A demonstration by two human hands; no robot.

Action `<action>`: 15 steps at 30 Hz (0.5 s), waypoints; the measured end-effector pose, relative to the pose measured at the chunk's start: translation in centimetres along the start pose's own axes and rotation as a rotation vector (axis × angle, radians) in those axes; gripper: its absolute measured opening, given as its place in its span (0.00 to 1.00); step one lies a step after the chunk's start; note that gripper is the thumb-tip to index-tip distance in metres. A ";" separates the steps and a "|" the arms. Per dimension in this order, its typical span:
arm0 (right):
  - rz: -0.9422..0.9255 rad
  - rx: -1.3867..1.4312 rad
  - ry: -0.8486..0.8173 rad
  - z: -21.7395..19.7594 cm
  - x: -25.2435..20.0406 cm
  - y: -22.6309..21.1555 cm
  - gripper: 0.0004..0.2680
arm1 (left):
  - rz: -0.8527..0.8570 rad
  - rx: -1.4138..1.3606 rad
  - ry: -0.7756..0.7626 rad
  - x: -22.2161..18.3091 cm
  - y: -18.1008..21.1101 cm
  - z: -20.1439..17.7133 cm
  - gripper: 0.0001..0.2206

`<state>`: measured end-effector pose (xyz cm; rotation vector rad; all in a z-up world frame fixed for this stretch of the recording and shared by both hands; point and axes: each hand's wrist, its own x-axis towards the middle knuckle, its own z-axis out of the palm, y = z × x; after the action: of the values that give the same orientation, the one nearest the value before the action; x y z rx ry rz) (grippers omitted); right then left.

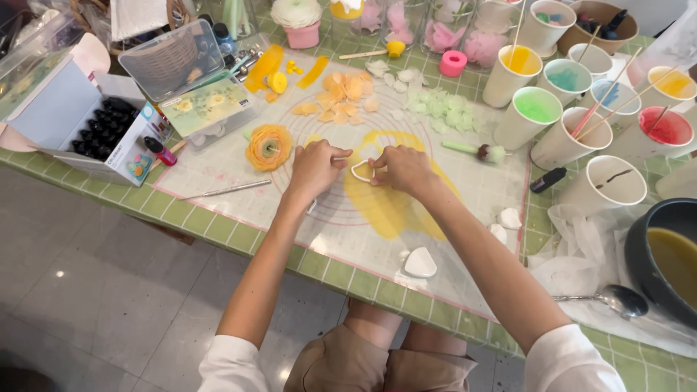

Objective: The person uses a heart-shaped cutter to cut pieces from a yellow wax sheet and then attaches them to a white wax heart base.

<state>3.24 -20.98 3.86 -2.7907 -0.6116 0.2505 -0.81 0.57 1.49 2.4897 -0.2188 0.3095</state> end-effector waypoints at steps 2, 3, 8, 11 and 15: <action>0.024 0.021 -0.040 -0.6 -0.5 -0.7 0.14 | 0.016 0.051 0.014 -0.9 0.7 -0.6 0.10; 0.050 0.039 -0.076 -1.1 -0.7 -1.0 0.15 | 0.036 0.101 0.029 -1.3 1.1 -0.9 0.09; 0.000 0.008 -0.010 -0.1 -0.3 -0.2 0.14 | 0.149 0.207 0.015 -2.8 2.0 -0.3 0.10; -0.011 0.039 -0.021 -0.3 -0.6 -0.2 0.15 | 0.190 0.284 0.028 -4.0 2.7 0.1 0.08; 0.056 0.100 -0.129 -2.0 -0.9 -1.4 0.15 | 0.239 0.342 0.128 -4.5 2.8 0.4 0.12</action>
<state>2.32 -20.57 6.32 -2.7133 -0.5351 0.4629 -5.68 -1.49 1.50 2.7692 -0.4441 0.6512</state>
